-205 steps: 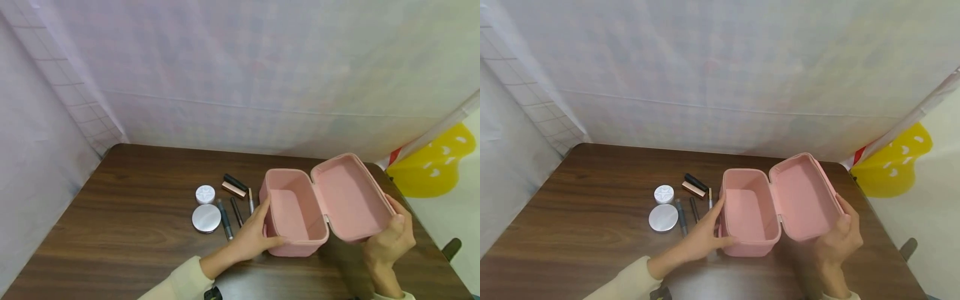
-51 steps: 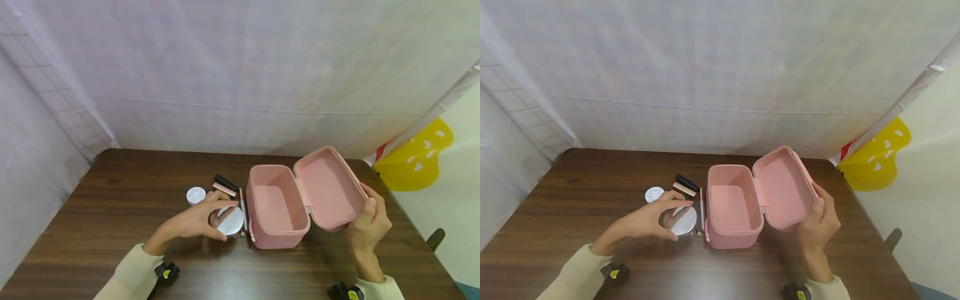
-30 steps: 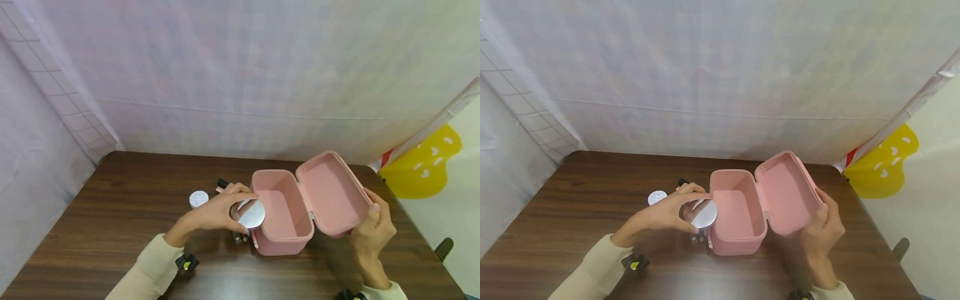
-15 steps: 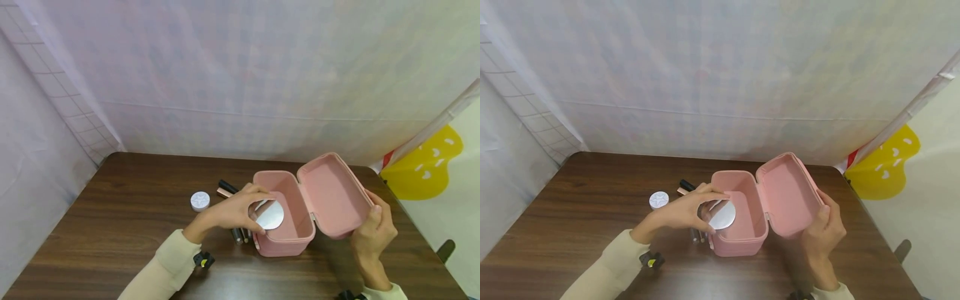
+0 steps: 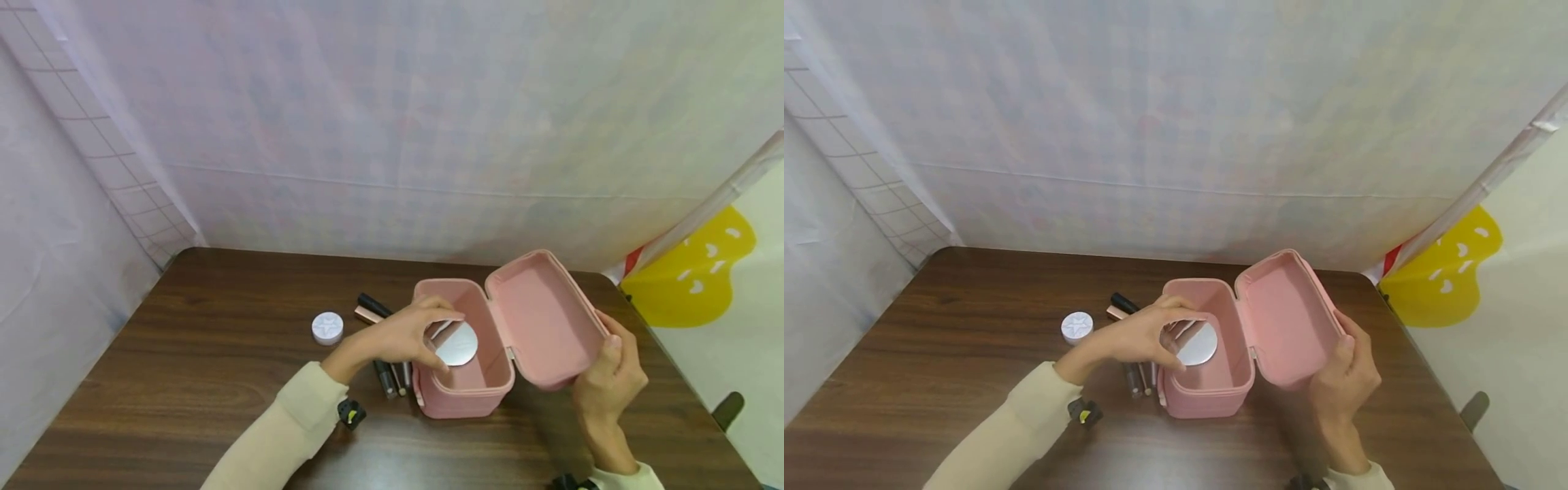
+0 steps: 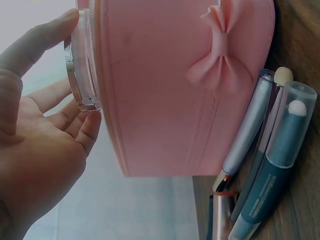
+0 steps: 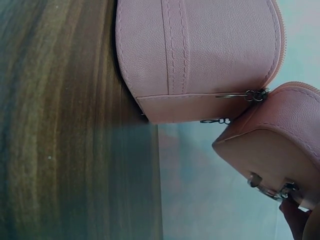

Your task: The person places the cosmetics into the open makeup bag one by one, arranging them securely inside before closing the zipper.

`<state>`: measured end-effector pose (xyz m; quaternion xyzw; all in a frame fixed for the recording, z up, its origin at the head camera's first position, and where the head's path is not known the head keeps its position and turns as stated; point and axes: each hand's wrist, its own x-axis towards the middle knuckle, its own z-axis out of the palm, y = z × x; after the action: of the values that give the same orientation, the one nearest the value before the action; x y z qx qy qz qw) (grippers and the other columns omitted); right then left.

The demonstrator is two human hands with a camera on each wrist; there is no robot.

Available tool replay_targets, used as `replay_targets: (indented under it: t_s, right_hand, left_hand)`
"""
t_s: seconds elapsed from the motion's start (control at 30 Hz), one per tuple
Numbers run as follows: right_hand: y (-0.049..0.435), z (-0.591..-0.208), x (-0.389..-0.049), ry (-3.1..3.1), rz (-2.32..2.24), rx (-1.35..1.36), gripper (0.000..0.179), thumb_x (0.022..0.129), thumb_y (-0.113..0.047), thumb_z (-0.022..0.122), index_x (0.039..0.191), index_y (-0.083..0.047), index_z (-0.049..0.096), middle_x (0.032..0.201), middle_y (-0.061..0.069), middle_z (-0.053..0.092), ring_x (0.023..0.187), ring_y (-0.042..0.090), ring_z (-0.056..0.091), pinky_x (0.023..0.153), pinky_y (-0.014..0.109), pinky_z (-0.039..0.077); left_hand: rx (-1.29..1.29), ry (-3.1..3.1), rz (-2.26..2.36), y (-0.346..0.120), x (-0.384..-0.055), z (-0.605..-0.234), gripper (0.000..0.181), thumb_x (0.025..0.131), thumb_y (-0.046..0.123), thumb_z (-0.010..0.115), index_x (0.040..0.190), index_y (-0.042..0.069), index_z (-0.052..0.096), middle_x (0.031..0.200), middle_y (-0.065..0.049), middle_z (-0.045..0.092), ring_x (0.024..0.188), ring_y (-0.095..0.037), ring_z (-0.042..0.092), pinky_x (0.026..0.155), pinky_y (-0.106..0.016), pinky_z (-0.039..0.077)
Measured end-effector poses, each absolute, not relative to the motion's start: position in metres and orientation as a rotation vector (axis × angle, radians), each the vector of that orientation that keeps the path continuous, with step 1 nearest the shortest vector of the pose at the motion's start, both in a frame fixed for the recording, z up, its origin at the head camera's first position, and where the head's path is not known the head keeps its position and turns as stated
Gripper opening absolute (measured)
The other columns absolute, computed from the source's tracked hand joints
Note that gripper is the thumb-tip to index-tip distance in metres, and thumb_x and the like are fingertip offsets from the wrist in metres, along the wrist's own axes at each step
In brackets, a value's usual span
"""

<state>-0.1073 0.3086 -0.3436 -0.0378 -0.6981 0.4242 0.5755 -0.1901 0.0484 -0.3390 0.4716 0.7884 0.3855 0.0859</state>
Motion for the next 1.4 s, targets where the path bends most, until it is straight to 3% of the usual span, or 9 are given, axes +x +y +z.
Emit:
replay_targets:
  t_s: [0.4, 0.7, 0.93, 1.17, 1.4]
  right_hand:
    - [0.318, -0.354, -0.115, -1.641, 0.982, -0.096, 0.037, 0.092, -0.012, 0.04, 0.105, 0.005, 0.07, 0.099, 0.016, 0.07, 0.087, 0.003, 0.061, 0.076, 0.015, 0.042]
    - [0.308, -0.345, -0.109, -1.652, 0.992, -0.082, 0.036, 0.091, -0.011, 0.04, 0.105, 0.005, 0.07, 0.1, 0.012, 0.07, 0.088, 0.003, 0.061, 0.076, 0.015, 0.042]
    - [0.304, -0.341, -0.108, -1.659, 0.977, -0.076, 0.036, 0.09, -0.011, 0.041, 0.105, 0.005, 0.07, 0.099, 0.02, 0.068, 0.087, 0.002, 0.06, 0.075, 0.014, 0.042]
    - [0.3, -0.338, -0.106, -1.648, 0.973, -0.064, 0.035, 0.09, -0.01, 0.042, 0.103, 0.007, 0.069, 0.098, 0.025, 0.067, 0.087, 0.001, 0.06, 0.076, 0.014, 0.042]
    - [0.298, -0.337, -0.107, -1.65, 0.968, -0.064, 0.034, 0.09, -0.01, 0.043, 0.104, 0.006, 0.069, 0.099, 0.025, 0.067, 0.087, 0.0, 0.06, 0.076, 0.014, 0.042]
  left_hand:
    - [1.47, 2.412, 1.014, 0.067, -0.192, -0.346, 0.077, 0.068, 0.022, 0.085, 0.136, 0.005, 0.052, 0.13, -0.007, 0.049, 0.117, -0.016, 0.041, 0.096, -0.021, 0.033]
    - [1.468, 2.52, 0.803, 0.083, -0.194, -0.345, 0.079, 0.066, 0.028, 0.087, 0.135, 0.009, 0.053, 0.131, -0.003, 0.051, 0.119, -0.013, 0.043, 0.099, -0.018, 0.03]
    - [1.547, 2.581, 0.585, 0.095, -0.193, -0.344, 0.078, 0.066, 0.032, 0.087, 0.133, 0.009, 0.053, 0.131, -0.001, 0.052, 0.118, -0.012, 0.044, 0.1, -0.018, 0.029]
    - [1.605, 2.67, 0.406, 0.101, -0.185, -0.348, 0.078, 0.066, 0.033, 0.087, 0.133, 0.011, 0.053, 0.129, 0.001, 0.054, 0.123, -0.01, 0.045, 0.108, -0.02, 0.021]
    - [1.584, 2.648, 0.451, 0.102, -0.182, -0.348, 0.076, 0.067, 0.029, 0.087, 0.132, 0.013, 0.052, 0.128, 0.002, 0.055, 0.122, -0.011, 0.045, 0.105, -0.018, 0.024]
